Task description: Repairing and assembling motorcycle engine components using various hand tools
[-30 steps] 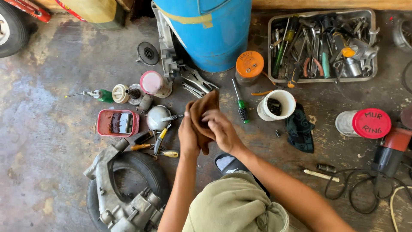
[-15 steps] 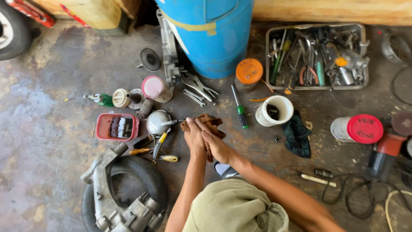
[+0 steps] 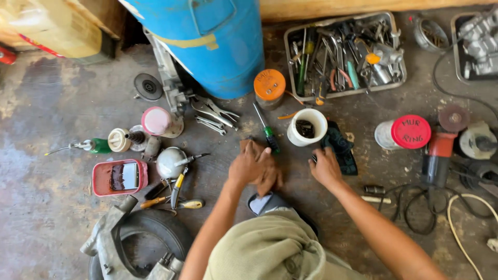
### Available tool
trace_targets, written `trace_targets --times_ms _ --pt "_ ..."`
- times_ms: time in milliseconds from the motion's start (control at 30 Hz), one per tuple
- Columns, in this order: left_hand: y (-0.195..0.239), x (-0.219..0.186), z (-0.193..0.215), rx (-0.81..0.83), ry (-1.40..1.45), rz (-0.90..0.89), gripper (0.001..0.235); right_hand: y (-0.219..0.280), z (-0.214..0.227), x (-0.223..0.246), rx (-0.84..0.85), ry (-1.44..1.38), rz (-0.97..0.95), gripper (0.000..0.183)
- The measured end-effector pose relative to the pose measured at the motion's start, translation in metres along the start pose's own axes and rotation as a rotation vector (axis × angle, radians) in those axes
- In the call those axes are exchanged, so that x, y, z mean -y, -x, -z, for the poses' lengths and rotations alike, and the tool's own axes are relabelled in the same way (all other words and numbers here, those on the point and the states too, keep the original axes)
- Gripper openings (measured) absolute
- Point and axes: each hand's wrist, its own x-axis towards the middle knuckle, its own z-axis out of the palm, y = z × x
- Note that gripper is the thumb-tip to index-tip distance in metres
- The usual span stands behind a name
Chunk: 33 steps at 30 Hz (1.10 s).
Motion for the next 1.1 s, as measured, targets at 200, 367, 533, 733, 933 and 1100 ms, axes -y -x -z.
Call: trace_targets --times_ms 200,367,533,733,933,1100 --pt "0.049 -0.084 0.142 0.178 -0.424 -0.471 0.048 0.000 0.007 0.003 0.048 -0.103 0.090 0.017" --pt "0.099 -0.186 0.147 0.218 -0.661 -0.572 0.042 0.013 0.021 0.007 0.058 -0.122 0.031 0.025" --pt "0.085 -0.229 0.029 0.252 -0.728 -0.788 0.040 0.049 0.100 -0.033 0.120 -0.307 -0.077 0.031" --pt "0.025 -0.215 -0.111 0.194 -0.758 -0.716 0.038 0.096 0.076 -0.119 0.283 -0.186 -0.163 0.030" --pt "0.031 -0.198 -0.126 0.281 -0.694 -0.498 0.038 0.133 0.030 -0.122 0.148 0.130 0.284 0.023" --pt "0.021 -0.186 -0.118 0.276 -0.585 -0.352 0.040 0.112 0.065 -0.108 0.046 -0.193 -0.072 0.030"
